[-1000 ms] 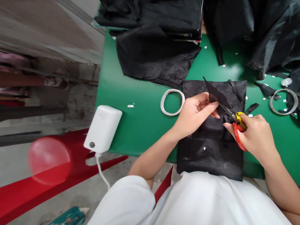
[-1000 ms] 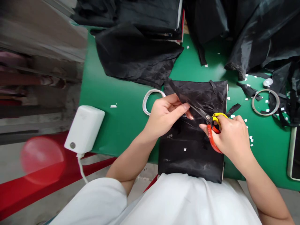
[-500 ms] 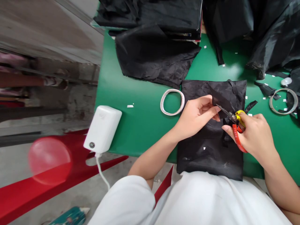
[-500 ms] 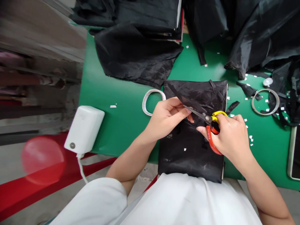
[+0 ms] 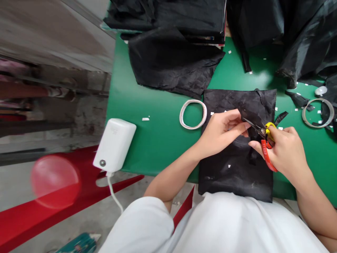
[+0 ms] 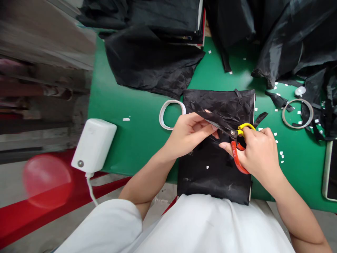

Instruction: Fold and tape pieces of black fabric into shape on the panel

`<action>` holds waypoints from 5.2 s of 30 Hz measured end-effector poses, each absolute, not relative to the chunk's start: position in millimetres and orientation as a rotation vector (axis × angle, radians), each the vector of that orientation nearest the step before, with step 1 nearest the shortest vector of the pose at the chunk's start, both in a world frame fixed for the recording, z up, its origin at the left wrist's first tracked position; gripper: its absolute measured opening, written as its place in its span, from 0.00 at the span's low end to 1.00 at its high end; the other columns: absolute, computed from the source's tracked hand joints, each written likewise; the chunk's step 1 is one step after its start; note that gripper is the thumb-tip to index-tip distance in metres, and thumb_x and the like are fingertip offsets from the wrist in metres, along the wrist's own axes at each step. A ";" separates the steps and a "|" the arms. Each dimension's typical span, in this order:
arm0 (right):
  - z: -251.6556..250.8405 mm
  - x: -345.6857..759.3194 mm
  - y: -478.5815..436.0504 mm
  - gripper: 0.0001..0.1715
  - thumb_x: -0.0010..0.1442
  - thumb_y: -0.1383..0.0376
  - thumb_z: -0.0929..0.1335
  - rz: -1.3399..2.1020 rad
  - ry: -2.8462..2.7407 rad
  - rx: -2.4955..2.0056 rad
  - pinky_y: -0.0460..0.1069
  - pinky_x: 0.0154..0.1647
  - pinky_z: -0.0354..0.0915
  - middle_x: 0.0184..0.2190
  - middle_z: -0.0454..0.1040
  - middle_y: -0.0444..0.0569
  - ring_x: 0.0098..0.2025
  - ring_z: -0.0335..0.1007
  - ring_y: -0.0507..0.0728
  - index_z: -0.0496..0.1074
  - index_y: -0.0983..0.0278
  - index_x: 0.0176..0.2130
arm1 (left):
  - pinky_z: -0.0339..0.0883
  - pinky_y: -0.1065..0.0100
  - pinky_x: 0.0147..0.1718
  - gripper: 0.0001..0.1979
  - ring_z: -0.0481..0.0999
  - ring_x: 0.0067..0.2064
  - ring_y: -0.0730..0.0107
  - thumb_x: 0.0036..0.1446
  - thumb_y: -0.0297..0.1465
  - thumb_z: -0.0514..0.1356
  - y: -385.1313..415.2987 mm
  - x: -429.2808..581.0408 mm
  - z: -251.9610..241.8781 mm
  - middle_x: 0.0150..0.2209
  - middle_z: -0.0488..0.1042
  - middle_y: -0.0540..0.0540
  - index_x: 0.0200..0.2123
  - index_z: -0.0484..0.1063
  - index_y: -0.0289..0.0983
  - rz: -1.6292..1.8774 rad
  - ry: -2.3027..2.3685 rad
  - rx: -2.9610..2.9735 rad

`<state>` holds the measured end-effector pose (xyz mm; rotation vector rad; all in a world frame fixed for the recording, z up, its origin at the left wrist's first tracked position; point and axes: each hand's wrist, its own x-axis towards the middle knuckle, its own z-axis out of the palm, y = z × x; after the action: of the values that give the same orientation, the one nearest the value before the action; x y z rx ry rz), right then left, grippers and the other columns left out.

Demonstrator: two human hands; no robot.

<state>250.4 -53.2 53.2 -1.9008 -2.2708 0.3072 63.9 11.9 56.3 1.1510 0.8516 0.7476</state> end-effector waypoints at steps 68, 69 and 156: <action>57.8 247.3 -52.1 0.28 0.63 0.43 0.56 0.274 -2.380 -1.977 0.51 0.34 0.55 0.16 0.65 0.45 0.20 0.59 0.55 0.60 0.61 0.25 | 0.72 0.78 0.23 0.16 0.72 0.21 0.80 0.49 0.41 0.68 14.2 66.1 60.2 0.21 0.72 0.54 0.29 0.72 0.33 0.912 0.925 1.090; 57.9 247.4 -52.0 0.28 0.63 0.43 0.56 0.279 -2.387 -1.975 0.51 0.35 0.55 0.16 0.65 0.45 0.20 0.60 0.55 0.60 0.61 0.25 | 0.72 0.79 0.24 0.16 0.72 0.21 0.81 0.49 0.40 0.68 13.9 65.8 59.7 0.21 0.71 0.54 0.29 0.72 0.33 0.915 0.933 1.117; 55.5 251.7 -53.4 0.18 0.53 0.62 0.62 0.211 -2.333 -1.955 0.48 0.24 0.45 0.13 0.58 0.45 0.20 0.48 0.53 0.45 0.58 0.22 | 0.66 0.77 0.24 0.12 0.70 0.25 0.79 0.62 0.36 0.57 14.5 60.0 54.3 0.25 0.68 0.51 0.31 0.70 0.34 0.898 0.840 1.383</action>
<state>251.7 -53.4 55.5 -1.9551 -2.3327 0.2108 60.0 14.5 54.3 1.3830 0.8403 0.8983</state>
